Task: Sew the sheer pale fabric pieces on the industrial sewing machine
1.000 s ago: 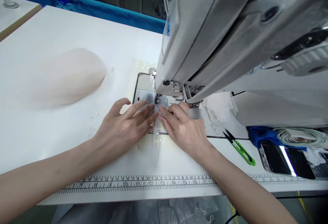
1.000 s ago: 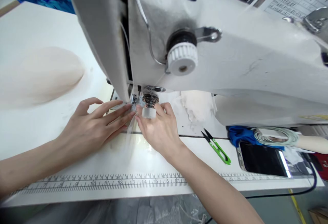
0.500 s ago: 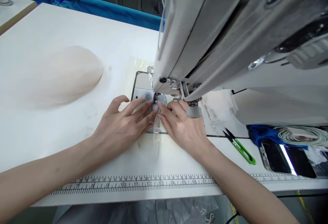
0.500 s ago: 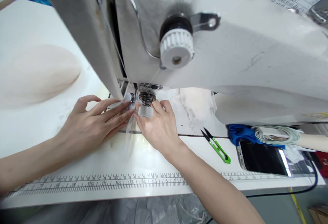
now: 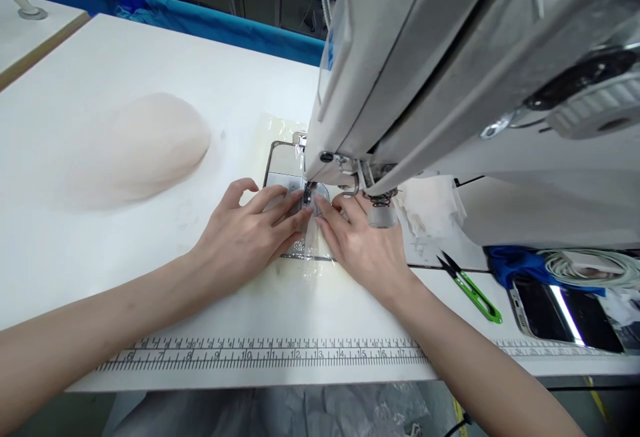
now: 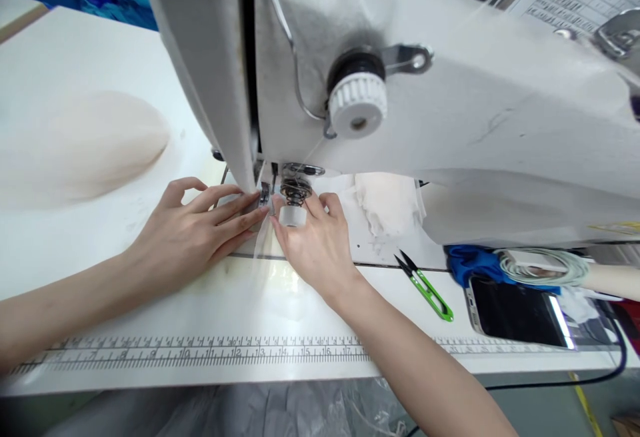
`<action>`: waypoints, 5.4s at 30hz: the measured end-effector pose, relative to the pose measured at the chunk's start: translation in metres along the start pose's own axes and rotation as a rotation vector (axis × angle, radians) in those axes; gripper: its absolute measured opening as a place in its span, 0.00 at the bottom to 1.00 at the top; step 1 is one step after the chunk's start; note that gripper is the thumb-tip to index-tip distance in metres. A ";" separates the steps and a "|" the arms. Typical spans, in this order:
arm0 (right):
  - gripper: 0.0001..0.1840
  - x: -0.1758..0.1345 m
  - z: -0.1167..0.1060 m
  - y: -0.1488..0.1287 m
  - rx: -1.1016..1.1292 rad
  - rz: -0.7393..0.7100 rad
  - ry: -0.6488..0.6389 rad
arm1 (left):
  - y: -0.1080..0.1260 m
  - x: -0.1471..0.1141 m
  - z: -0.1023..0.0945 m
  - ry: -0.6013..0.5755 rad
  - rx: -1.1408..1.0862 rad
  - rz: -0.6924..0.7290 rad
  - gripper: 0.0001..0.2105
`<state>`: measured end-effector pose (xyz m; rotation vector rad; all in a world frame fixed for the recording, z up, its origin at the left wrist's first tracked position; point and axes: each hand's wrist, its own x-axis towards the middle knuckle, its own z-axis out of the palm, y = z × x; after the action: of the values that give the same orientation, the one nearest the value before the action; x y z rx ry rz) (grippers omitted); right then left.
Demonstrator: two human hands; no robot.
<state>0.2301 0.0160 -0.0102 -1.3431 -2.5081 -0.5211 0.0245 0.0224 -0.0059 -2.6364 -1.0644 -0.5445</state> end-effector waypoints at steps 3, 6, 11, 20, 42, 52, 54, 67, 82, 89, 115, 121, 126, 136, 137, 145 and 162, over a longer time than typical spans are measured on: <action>0.15 0.000 0.003 0.001 -0.005 0.012 0.004 | -0.001 0.001 0.001 -0.018 -0.006 -0.005 0.13; 0.16 -0.001 0.002 0.002 0.005 0.011 0.008 | 0.000 0.000 -0.001 -0.016 0.015 0.006 0.13; 0.13 -0.003 -0.024 0.004 0.215 0.026 -0.105 | -0.003 -0.006 -0.022 -0.044 -0.036 0.009 0.11; 0.07 -0.004 -0.060 0.011 0.815 0.143 -0.563 | -0.011 -0.011 -0.041 -0.343 -0.369 0.039 0.13; 0.12 -0.003 -0.028 0.006 0.520 0.183 0.051 | -0.040 0.038 -0.027 -0.585 -0.827 -0.137 0.20; 0.10 -0.008 -0.031 -0.002 0.388 -0.088 -0.027 | 0.003 -0.006 -0.012 0.022 -0.100 0.236 0.11; 0.10 -0.008 -0.031 -0.001 0.382 -0.100 -0.040 | 0.009 -0.012 -0.013 0.065 0.020 0.231 0.08; 0.11 -0.008 -0.031 -0.003 0.359 -0.099 -0.061 | 0.005 -0.021 -0.008 -0.056 -0.060 0.168 0.15; 0.12 0.001 -0.004 0.004 0.179 -0.034 0.023 | -0.016 0.000 0.003 -0.064 -0.057 0.119 0.14; 0.17 -0.002 -0.006 0.001 0.237 -0.040 0.031 | -0.005 -0.005 -0.012 -0.003 0.012 0.073 0.11; 0.18 0.006 -0.004 0.002 0.311 0.128 0.168 | -0.033 0.027 -0.015 -0.335 -0.647 -0.215 0.15; 0.16 0.004 -0.002 0.006 0.313 0.044 0.308 | -0.037 0.028 -0.010 -0.267 -0.473 -0.032 0.16; 0.11 -0.001 -0.005 0.008 0.350 -0.092 0.218 | -0.025 0.021 -0.007 -0.145 -0.166 0.155 0.14; 0.10 -0.005 -0.007 0.003 0.300 -0.146 0.154 | 0.008 -0.007 -0.007 0.022 0.094 0.137 0.12; 0.10 -0.005 -0.007 0.003 0.300 -0.149 0.152 | 0.008 -0.008 -0.007 0.017 0.086 0.133 0.12; 0.10 -0.006 -0.005 0.003 0.281 -0.149 0.159 | 0.005 -0.007 -0.007 0.001 0.030 0.127 0.13; 0.12 -0.003 0.004 0.006 0.236 -0.153 0.137 | -0.001 -0.003 -0.002 0.056 0.042 0.116 0.12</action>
<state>0.2369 0.0187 -0.0139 -1.0023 -2.4798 -0.3218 0.0212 0.0209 -0.0053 -2.6104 -0.8907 -0.5610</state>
